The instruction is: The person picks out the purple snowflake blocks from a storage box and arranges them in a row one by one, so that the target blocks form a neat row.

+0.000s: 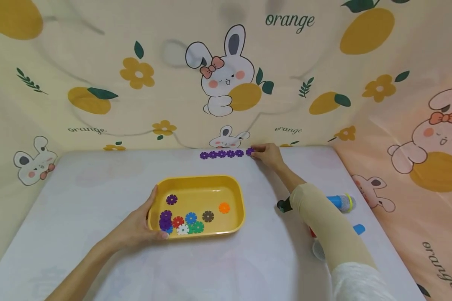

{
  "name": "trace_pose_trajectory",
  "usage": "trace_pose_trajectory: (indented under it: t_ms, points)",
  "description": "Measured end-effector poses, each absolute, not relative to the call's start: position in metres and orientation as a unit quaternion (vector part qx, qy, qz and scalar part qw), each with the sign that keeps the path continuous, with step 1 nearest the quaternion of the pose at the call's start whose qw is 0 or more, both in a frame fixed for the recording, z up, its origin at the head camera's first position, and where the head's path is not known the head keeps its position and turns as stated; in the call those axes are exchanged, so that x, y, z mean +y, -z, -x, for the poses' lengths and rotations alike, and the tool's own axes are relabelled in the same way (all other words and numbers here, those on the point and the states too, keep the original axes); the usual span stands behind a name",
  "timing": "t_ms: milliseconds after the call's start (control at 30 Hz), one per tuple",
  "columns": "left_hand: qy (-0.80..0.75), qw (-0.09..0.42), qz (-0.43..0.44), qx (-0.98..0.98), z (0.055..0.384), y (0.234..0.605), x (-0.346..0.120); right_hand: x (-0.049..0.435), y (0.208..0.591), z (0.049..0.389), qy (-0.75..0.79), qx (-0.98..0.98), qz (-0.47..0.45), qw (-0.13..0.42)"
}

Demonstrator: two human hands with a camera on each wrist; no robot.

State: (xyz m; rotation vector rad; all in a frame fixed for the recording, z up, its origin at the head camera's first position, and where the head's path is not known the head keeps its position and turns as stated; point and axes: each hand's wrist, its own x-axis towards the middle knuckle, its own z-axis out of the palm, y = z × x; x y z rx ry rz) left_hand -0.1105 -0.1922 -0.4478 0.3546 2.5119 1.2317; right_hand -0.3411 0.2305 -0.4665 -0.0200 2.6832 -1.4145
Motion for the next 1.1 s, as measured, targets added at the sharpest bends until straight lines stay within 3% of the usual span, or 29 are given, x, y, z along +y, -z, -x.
trace_pose_trajectory:
  t_ms: [367,633,867,1100]
  points:
    - [-0.434,0.157,-0.13,0.878,0.109,0.448,-0.192,0.228,0.467,0.343,0.491,0.863,-0.019,0.112]
    - [-0.436,0.156,-0.126,0.877,0.109,0.447,-0.192,0.227,0.468,0.345,0.505,0.857,-0.009,0.099]
    - [-0.434,0.154,-0.13,0.878,0.11,0.448,-0.193,0.212,0.463,0.334,0.53,0.845,0.05,0.054]
    - [-0.43,0.156,-0.125,0.88,0.11,0.449,-0.192,0.183,0.448,0.31,0.594,0.793,0.119,0.069]
